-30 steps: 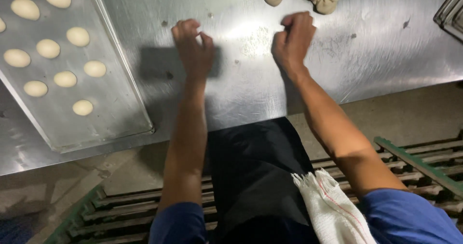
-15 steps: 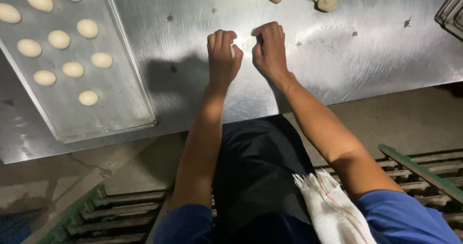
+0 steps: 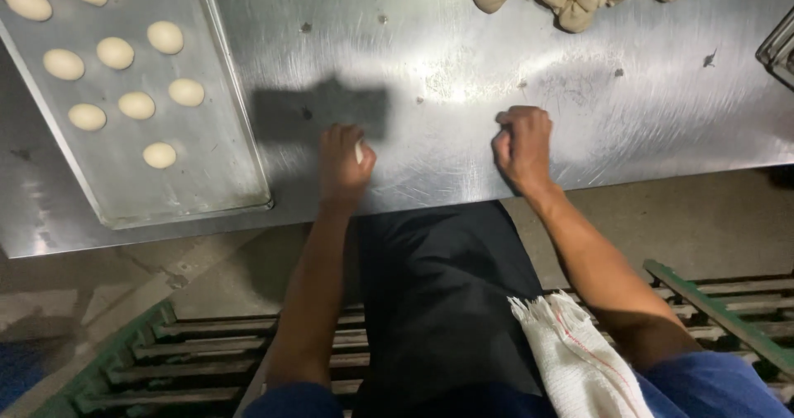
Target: Shaping dough into small round balls and arranging them on a tray in a bakery.
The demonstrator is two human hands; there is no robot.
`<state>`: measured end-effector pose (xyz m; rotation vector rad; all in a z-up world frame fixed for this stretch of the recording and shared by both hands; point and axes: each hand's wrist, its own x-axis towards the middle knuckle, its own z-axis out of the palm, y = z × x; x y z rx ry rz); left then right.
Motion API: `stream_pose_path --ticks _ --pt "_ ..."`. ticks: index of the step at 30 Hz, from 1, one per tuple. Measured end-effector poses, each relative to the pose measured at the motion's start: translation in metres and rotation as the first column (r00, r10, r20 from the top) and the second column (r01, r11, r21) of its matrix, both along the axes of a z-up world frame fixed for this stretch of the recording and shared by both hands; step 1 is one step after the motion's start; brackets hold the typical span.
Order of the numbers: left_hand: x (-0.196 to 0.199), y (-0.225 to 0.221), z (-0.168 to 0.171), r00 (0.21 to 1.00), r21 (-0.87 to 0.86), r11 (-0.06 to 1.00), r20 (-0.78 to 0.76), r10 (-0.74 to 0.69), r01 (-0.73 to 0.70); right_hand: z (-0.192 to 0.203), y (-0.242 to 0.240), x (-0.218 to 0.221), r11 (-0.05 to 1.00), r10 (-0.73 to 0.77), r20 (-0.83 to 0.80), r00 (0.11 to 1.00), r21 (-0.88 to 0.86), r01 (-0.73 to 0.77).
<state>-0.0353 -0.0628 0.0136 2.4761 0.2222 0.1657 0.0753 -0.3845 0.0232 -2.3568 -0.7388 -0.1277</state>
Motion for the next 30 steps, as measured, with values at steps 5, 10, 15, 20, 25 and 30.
stream_pose_path --ticks 5,10,15,20,25,30 --pt "0.023 0.033 -0.019 0.998 0.100 0.995 0.055 0.023 -0.029 -0.001 0.003 0.042 0.993 -0.117 0.069 0.991 0.023 0.116" --pt "0.072 0.015 -0.025 0.984 0.061 0.986 0.095 0.148 -0.154 -0.010 0.056 0.057 0.928 -0.362 0.010 0.932 0.101 0.359" --pt "0.082 -0.049 0.002 0.952 -0.192 0.980 0.287 0.111 -0.056 0.009 0.068 0.018 0.950 -0.143 -0.213 0.967 0.245 0.194" --pt "0.052 -0.052 0.026 0.961 -0.180 0.976 0.267 -0.073 0.125 0.019 0.054 0.022 0.962 -0.005 -0.166 0.986 0.269 0.050" --pt "0.050 -0.042 0.012 0.960 -0.099 0.986 0.257 -0.108 0.137 0.010 0.062 0.010 0.974 -0.057 -0.108 0.992 0.214 0.079" --pt "0.027 -0.027 -0.020 0.959 0.108 0.980 0.213 -0.186 0.166 0.009 0.022 -0.011 0.996 0.048 -0.013 0.999 0.082 -0.047"
